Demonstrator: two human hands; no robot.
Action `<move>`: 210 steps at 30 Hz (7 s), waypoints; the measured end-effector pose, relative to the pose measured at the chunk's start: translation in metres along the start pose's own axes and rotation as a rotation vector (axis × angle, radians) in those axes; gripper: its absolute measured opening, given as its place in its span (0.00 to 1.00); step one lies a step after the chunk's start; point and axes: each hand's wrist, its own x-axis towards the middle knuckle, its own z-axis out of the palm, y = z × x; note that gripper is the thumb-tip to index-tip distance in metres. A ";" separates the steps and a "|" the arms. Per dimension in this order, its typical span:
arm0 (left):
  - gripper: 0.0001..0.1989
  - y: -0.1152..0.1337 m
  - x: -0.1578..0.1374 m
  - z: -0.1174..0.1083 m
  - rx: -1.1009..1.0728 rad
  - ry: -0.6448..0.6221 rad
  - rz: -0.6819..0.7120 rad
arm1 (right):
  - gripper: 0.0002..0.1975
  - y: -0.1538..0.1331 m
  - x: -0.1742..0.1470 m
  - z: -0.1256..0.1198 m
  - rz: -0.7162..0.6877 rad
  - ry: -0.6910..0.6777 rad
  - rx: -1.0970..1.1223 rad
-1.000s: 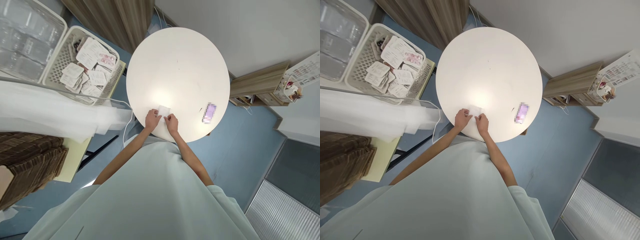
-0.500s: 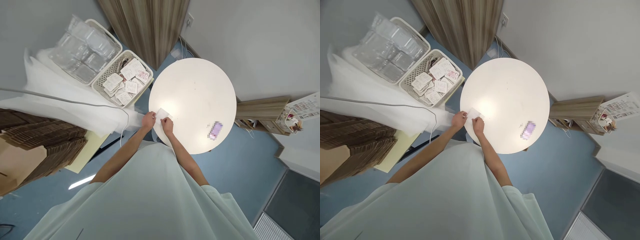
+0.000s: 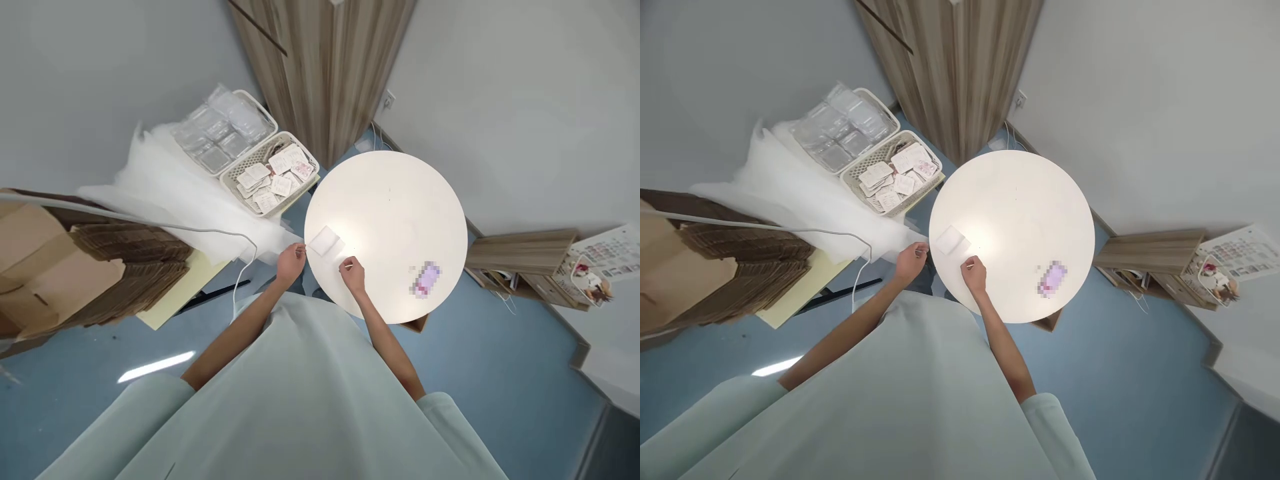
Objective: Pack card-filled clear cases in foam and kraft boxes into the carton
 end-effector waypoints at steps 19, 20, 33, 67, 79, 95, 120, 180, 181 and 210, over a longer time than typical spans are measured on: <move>0.13 -0.025 -0.052 -0.122 -0.449 0.282 0.053 | 0.06 -0.076 -0.049 0.023 -0.145 0.056 0.130; 0.14 -0.032 -0.052 -0.133 -0.504 0.281 0.074 | 0.07 -0.089 -0.054 0.031 -0.174 0.057 0.144; 0.18 -0.181 -0.090 -0.273 -0.189 0.633 0.052 | 0.10 -0.248 -0.114 0.194 -0.503 -0.185 0.044; 0.24 -0.248 -0.060 -0.305 0.298 0.311 0.165 | 0.16 -0.294 -0.125 0.345 -0.871 -0.540 -0.890; 0.23 -0.205 -0.109 -0.347 0.065 0.575 0.263 | 0.14 -0.290 -0.115 0.356 -0.748 -0.595 -0.957; 0.24 -0.077 -0.109 -0.308 0.056 0.573 0.997 | 0.27 -0.344 -0.148 0.102 -0.797 0.187 0.169; 0.22 0.066 -0.029 0.134 0.572 -0.600 1.265 | 0.18 0.076 -0.067 -0.094 0.206 0.563 0.366; 0.24 0.071 0.010 0.126 0.779 -0.494 0.477 | 0.71 0.129 -0.021 -0.061 0.124 0.003 -0.323; 0.24 0.070 0.009 0.124 0.759 -0.455 0.472 | 0.71 0.128 -0.021 -0.062 0.126 0.001 -0.328; 0.06 0.050 0.014 0.139 0.521 -0.445 0.268 | 0.73 0.129 -0.023 -0.065 0.084 -0.021 -0.297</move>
